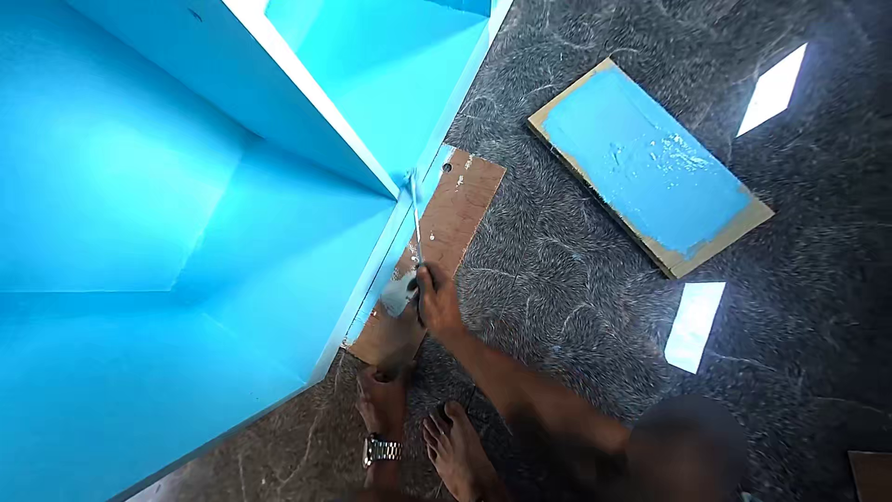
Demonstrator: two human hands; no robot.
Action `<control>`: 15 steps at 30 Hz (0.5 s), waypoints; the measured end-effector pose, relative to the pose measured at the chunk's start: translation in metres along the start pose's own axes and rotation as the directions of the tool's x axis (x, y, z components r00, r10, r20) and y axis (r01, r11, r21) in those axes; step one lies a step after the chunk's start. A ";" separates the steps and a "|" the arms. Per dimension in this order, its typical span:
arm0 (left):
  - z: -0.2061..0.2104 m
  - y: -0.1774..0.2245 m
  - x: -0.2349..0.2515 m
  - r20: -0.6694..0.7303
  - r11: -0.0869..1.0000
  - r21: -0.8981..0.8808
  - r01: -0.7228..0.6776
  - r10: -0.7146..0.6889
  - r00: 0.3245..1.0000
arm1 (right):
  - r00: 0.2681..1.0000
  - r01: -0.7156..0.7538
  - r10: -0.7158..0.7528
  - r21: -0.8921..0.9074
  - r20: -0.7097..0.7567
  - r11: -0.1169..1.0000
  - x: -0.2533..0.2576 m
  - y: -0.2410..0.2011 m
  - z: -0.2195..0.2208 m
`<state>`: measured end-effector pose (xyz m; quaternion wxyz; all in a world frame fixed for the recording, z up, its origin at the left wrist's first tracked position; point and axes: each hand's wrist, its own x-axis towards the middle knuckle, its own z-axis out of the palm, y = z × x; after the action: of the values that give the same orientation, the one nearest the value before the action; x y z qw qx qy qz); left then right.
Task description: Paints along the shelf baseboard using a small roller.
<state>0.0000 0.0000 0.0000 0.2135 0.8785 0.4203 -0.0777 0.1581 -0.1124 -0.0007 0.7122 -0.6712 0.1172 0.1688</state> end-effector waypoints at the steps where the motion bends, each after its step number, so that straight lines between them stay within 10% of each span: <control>1: 0.000 0.001 0.000 0.002 1.000 0.001 -0.002 0.002 1.000 | 0.999 -0.028 0.028 -0.010 0.016 1.000 -0.012 0.001 0.004; 10: 0.004 0.012 0.006 0.002 1.000 0.012 -0.009 0.009 1.000 | 0.993 -0.054 0.058 0.034 -0.099 0.998 0.083 -0.045 -0.032; 15: 0.007 0.024 0.010 0.018 1.000 -0.003 -0.024 0.024 1.000 | 0.999 -0.049 0.050 0.044 -0.016 0.998 0.017 -0.025 -0.012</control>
<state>0.0252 -0.0090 -0.0027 0.2195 0.8825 0.4077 -0.0825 0.1844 -0.1239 0.0149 0.7214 -0.6536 0.1435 0.1782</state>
